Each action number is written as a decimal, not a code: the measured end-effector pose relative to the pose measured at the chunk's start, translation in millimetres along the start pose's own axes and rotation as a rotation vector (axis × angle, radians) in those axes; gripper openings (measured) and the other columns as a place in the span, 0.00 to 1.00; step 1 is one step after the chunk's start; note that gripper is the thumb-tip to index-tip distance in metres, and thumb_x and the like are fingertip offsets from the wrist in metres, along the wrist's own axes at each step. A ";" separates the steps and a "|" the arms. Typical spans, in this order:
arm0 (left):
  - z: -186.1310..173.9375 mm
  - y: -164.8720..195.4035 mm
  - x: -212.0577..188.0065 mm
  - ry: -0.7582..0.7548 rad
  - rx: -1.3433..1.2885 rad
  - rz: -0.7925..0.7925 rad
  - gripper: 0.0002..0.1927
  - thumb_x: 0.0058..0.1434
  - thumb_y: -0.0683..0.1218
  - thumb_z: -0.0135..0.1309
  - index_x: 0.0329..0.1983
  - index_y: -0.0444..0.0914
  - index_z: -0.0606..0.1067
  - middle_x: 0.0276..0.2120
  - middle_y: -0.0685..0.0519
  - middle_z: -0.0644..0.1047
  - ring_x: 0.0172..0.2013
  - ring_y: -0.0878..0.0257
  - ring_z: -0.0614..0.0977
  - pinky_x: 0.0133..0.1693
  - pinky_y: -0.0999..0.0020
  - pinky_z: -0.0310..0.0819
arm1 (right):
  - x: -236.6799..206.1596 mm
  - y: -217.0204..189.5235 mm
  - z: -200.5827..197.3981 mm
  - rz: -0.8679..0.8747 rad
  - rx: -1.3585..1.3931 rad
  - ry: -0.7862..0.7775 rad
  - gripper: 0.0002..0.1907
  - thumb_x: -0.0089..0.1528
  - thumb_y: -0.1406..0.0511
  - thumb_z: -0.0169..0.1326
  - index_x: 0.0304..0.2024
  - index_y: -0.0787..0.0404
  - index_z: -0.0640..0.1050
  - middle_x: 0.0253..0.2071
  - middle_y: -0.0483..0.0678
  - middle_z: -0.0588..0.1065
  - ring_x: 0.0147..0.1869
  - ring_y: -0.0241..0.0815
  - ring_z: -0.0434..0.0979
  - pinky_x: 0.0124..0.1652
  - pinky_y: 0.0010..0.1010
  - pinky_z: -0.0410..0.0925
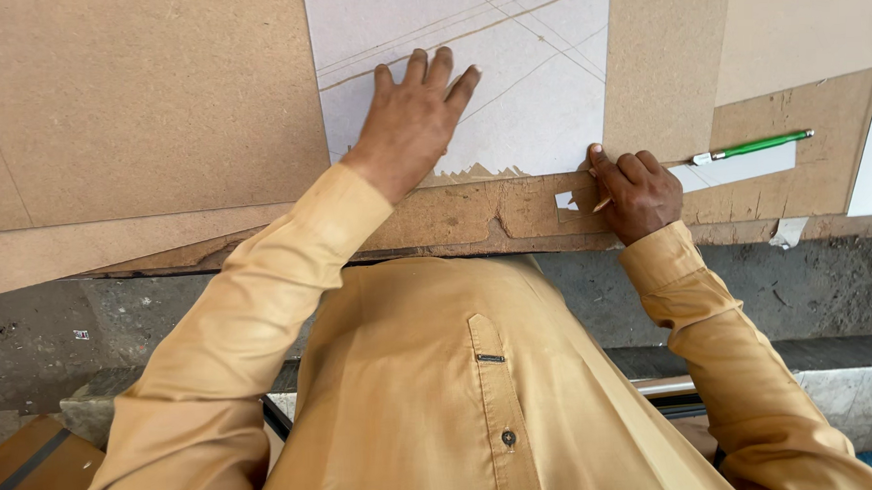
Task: The person uses a pencil to trace lines from a paper template onto a rectangular glass sheet placed on a cardboard work surface. They repeatedly reposition the glass and template to align and mark different sections.
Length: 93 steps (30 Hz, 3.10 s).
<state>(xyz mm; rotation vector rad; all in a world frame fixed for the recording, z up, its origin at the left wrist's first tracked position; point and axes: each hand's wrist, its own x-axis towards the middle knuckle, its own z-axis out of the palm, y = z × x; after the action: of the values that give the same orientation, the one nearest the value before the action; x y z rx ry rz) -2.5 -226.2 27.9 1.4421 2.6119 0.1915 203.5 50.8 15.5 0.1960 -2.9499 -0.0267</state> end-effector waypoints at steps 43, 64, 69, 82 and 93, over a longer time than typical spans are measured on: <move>-6.0 25.8 36.4 -0.324 0.036 -0.303 0.35 0.65 0.53 0.48 0.76 0.55 0.56 0.75 0.40 0.47 0.67 0.37 0.55 0.56 0.17 0.57 | 396.6 -100.0 76.2 -0.470 0.422 0.044 0.07 0.66 0.61 0.65 0.38 0.57 0.83 0.39 0.46 0.79 0.40 0.50 0.79 0.37 0.43 0.71; -15.1 21.6 35.7 -0.410 0.078 -0.264 0.41 0.63 0.55 0.51 0.78 0.53 0.49 0.76 0.38 0.43 0.68 0.35 0.54 0.55 0.17 0.58 | 399.9 -106.3 90.3 -0.464 0.354 0.018 0.13 0.71 0.56 0.62 0.38 0.57 0.84 0.33 0.47 0.79 0.33 0.48 0.78 0.33 0.41 0.71; -15.7 22.0 35.8 -0.403 0.056 -0.281 0.39 0.65 0.55 0.49 0.78 0.53 0.50 0.76 0.38 0.43 0.68 0.35 0.54 0.55 0.17 0.58 | 404.5 -106.5 92.1 -0.475 0.317 -0.035 0.10 0.69 0.59 0.61 0.39 0.58 0.84 0.31 0.50 0.79 0.31 0.48 0.79 0.31 0.39 0.72; -20.0 18.1 37.2 -0.430 0.063 -0.258 0.44 0.63 0.44 0.54 0.78 0.54 0.47 0.76 0.38 0.40 0.68 0.35 0.56 0.56 0.19 0.59 | 335.8 18.2 64.6 -0.443 0.105 -0.069 0.07 0.67 0.61 0.63 0.36 0.56 0.84 0.34 0.44 0.75 0.48 0.47 0.75 0.42 0.38 0.71; -11.4 21.7 41.8 -0.437 -0.069 -0.250 0.60 0.46 0.44 0.66 0.79 0.49 0.46 0.75 0.36 0.37 0.70 0.33 0.51 0.59 0.20 0.53 | 229.1 190.3 29.3 -0.163 -0.086 -0.096 0.08 0.68 0.60 0.64 0.35 0.54 0.84 0.32 0.42 0.77 0.46 0.43 0.73 0.42 0.36 0.72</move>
<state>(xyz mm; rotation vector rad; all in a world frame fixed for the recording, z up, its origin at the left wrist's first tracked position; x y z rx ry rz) -8.8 -179.8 40.0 0.9861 2.3631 -0.0585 -49.8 209.1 34.1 0.4331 -3.0115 -0.1893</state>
